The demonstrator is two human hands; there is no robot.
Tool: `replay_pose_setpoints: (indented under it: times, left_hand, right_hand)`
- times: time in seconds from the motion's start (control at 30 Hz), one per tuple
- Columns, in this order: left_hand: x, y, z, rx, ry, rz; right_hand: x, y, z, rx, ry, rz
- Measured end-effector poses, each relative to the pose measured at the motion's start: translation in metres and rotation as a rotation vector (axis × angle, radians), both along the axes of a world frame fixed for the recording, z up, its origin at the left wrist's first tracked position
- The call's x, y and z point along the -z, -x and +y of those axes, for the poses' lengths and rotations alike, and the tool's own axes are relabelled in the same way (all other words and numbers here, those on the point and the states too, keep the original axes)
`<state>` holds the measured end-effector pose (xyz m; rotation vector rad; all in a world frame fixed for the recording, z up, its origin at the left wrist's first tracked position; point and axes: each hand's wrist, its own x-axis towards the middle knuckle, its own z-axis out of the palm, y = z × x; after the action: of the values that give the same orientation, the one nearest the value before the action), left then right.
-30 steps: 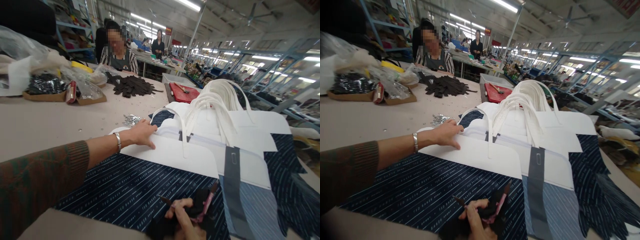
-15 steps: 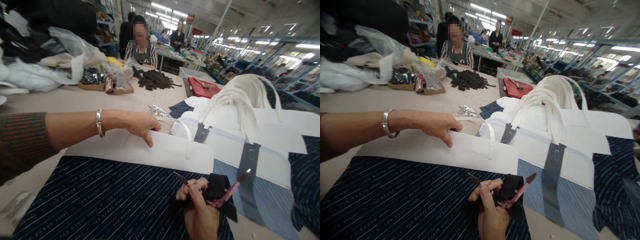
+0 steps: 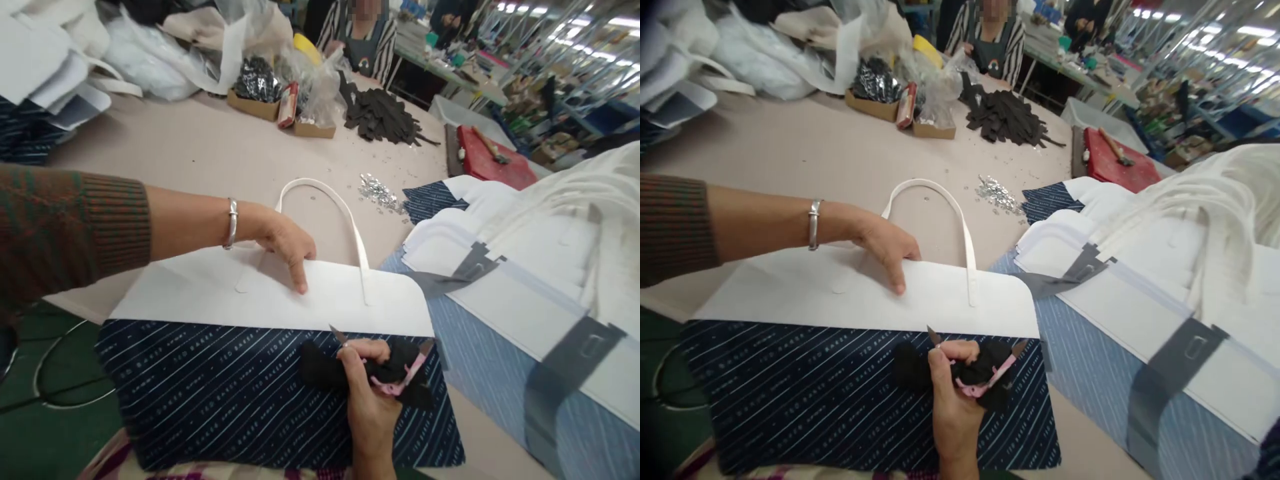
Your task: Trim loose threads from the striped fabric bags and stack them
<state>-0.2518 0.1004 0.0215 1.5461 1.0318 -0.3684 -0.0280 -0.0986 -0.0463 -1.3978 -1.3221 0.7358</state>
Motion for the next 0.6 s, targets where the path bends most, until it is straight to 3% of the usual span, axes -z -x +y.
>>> replay_pose_setpoints:
  times: [0.1, 0.2, 0.6]
  left_hand:
    - [0.003, -0.004, -0.002, -0.077, 0.265, -0.071]
    - [0.007, -0.006, -0.001, -0.105, 0.424, -0.145]
    - [0.011, -0.013, 0.003, -0.081, 0.608, -0.173]
  right_hand:
    - [-0.002, 0.0, 0.0, -0.063, 0.025, 0.048]
    - [-0.002, 0.001, 0.0, -0.066, 0.032, 0.066]
    - [-0.011, 0.018, 0.006, -0.053, -0.004, 0.09]
